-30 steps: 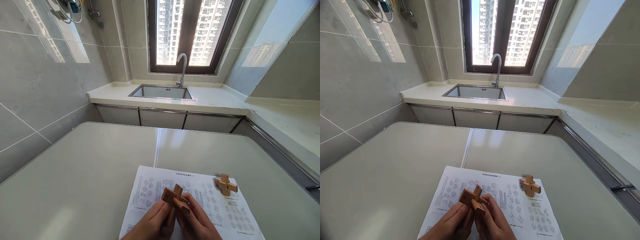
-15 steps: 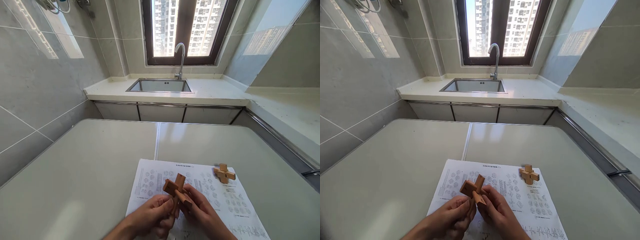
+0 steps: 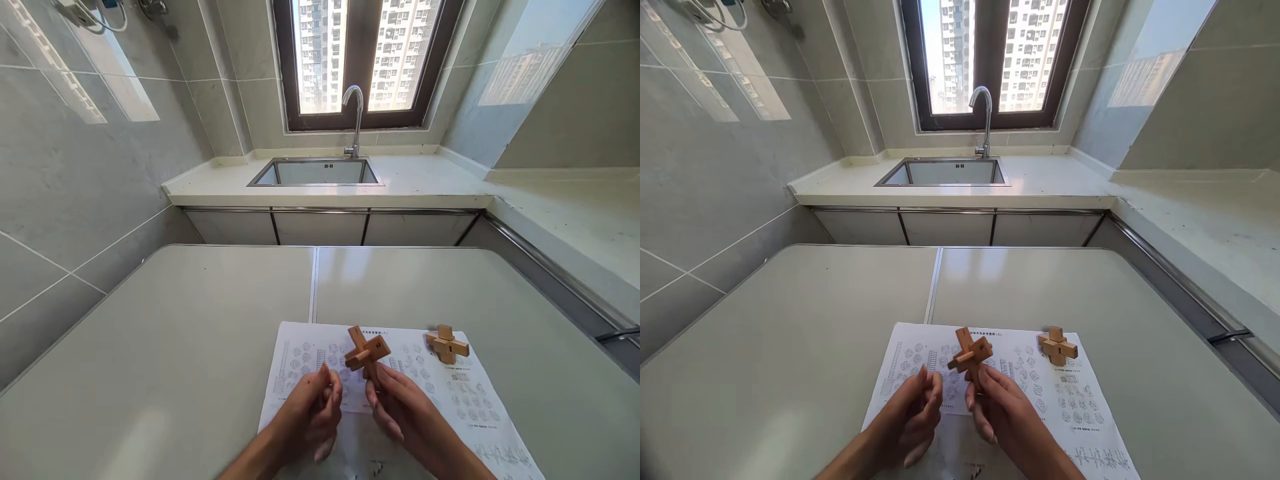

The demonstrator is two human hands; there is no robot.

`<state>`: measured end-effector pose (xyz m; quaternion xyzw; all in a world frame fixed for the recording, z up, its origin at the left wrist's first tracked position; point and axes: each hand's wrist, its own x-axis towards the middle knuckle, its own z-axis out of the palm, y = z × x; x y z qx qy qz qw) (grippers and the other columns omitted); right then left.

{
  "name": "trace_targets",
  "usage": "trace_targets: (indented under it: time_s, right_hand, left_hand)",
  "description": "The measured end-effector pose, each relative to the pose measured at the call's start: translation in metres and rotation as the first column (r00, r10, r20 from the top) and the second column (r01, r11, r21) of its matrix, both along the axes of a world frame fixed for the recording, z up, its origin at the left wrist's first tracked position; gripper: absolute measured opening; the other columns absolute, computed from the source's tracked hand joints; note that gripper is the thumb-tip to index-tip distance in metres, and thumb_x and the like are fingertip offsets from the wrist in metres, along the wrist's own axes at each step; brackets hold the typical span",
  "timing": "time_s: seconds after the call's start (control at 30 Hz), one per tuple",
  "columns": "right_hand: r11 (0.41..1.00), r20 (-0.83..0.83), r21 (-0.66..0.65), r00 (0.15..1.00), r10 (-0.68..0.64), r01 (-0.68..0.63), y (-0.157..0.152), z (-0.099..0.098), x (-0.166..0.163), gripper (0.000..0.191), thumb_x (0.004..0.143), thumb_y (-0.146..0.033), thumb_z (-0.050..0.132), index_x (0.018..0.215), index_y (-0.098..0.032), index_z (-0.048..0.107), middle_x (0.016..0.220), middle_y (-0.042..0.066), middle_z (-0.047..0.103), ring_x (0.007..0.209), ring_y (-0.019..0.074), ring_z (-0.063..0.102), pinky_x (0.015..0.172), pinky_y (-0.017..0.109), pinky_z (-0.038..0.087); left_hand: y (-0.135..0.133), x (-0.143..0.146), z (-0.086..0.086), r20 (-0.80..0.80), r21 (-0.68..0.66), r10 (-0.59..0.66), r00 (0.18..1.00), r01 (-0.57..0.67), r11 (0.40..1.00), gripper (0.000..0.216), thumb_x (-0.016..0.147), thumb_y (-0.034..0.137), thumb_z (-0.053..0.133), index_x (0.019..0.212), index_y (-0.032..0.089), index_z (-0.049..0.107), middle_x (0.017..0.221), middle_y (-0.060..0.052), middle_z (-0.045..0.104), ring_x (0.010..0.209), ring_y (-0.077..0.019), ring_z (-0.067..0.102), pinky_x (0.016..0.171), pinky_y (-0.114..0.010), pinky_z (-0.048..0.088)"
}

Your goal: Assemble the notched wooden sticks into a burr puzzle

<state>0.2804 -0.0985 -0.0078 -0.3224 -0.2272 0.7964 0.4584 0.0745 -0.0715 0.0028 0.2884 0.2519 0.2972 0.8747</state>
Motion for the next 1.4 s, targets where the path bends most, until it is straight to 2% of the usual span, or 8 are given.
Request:
trace_targets:
  time_s: [0.17,0.43,0.63,0.8,0.9,1.0,1.13,1.4]
  right_hand:
    - [0.945,-0.103,-0.186,0.951,-0.291,0.269,0.012,-0.003,0.015,0.031,0.082,-0.035,0.092,0.095,-0.017,0.071,0.077,-0.003,0.06,0.05,0.0038,0.04,0.047,0.016,0.04]
    - [0.904,-0.26,-0.163,0.867,-0.425,0.395,0.025,-0.009,0.031,0.018,0.092,-0.026,0.081,0.101,-0.019,0.067,0.077,-0.005,0.052,0.053,0.0048,0.039,0.049,0.016,0.045]
    - [0.891,-0.302,-0.126,0.839,-0.452,0.436,0.027,-0.009,0.036,0.014,0.095,-0.023,0.076,0.103,-0.021,0.064,0.075,-0.006,0.047,0.051,0.0063,0.04,0.048,0.018,0.046]
    - [0.88,-0.37,-0.186,0.798,-0.475,0.437,0.027,-0.008,0.036,0.015,0.095,-0.022,0.076,0.103,-0.018,0.064,0.075,-0.006,0.049,0.052,0.0052,0.042,0.05,0.016,0.048]
    - [0.91,-0.35,-0.176,0.841,-0.413,0.374,0.026,-0.008,0.035,0.02,0.093,-0.025,0.08,0.1,-0.016,0.064,0.071,-0.008,0.046,0.047,0.0034,0.03,0.041,0.013,0.037]
    - [0.946,-0.301,-0.132,0.898,-0.322,0.295,0.023,-0.008,0.034,0.029,0.092,-0.029,0.083,0.083,-0.018,0.057,0.064,-0.011,0.036,0.046,0.0045,0.013,0.037,0.014,0.024]
    - [0.968,-0.223,-0.037,0.942,-0.25,0.248,0.02,-0.01,0.034,0.053,0.091,-0.035,0.084,0.069,-0.021,0.037,0.061,-0.011,0.027,0.052,0.0074,0.01,0.043,0.017,0.024]
    - [0.967,-0.041,0.034,0.967,-0.251,0.252,0.012,-0.015,0.033,0.074,0.083,-0.035,0.089,0.068,-0.025,0.018,0.056,-0.013,0.015,0.049,0.0067,0.005,0.043,0.022,0.013]
  left_hand:
    - [0.007,-0.012,0.004,0.019,-0.052,0.201,0.979,-0.2,0.978,0.072,0.073,0.042,0.09,0.06,0.021,0.023,0.051,0.011,0.021,0.044,-0.0028,0.015,0.04,-0.013,0.025]
    - [0.026,-0.037,-0.003,0.004,-0.122,0.435,0.901,-0.431,0.894,0.07,0.068,0.023,0.08,0.064,0.024,0.01,0.052,0.013,0.005,0.044,-0.0037,0.0,0.037,-0.019,0.012]
    - [0.042,-0.054,0.004,0.044,-0.136,0.537,0.842,-0.528,0.838,0.064,0.073,0.011,0.072,0.066,0.024,0.01,0.057,0.012,-0.003,0.048,-0.0052,-0.006,0.037,-0.02,0.007]
    - [0.058,-0.073,0.015,-0.017,-0.152,0.681,0.732,-0.675,0.722,0.062,0.08,0.004,0.068,0.068,0.023,0.011,0.061,0.01,-0.003,0.05,-0.0074,-0.007,0.037,-0.024,0.006]
    - [0.066,-0.084,0.017,-0.02,-0.137,0.727,0.686,-0.722,0.678,0.06,0.085,0.005,0.067,0.069,0.023,0.012,0.062,0.009,-0.003,0.051,-0.0081,-0.006,0.037,-0.024,0.007]
    - [0.071,-0.09,0.016,-0.02,-0.127,0.761,0.649,-0.757,0.641,0.058,0.089,0.009,0.066,0.069,0.023,0.014,0.064,0.009,-0.004,0.052,-0.0089,-0.006,0.036,-0.024,0.007]
    - [0.074,-0.092,0.014,-0.024,-0.122,0.775,0.632,-0.771,0.625,0.055,0.091,0.01,0.064,0.069,0.023,0.016,0.066,0.008,-0.004,0.052,-0.0093,-0.005,0.036,-0.024,0.007]
    - [0.074,-0.092,0.012,-0.064,-0.081,0.779,0.624,-0.781,0.619,0.056,0.083,0.002,0.065,0.066,0.022,0.015,0.06,0.01,-0.001,0.043,-0.0064,0.001,0.035,-0.023,0.009]
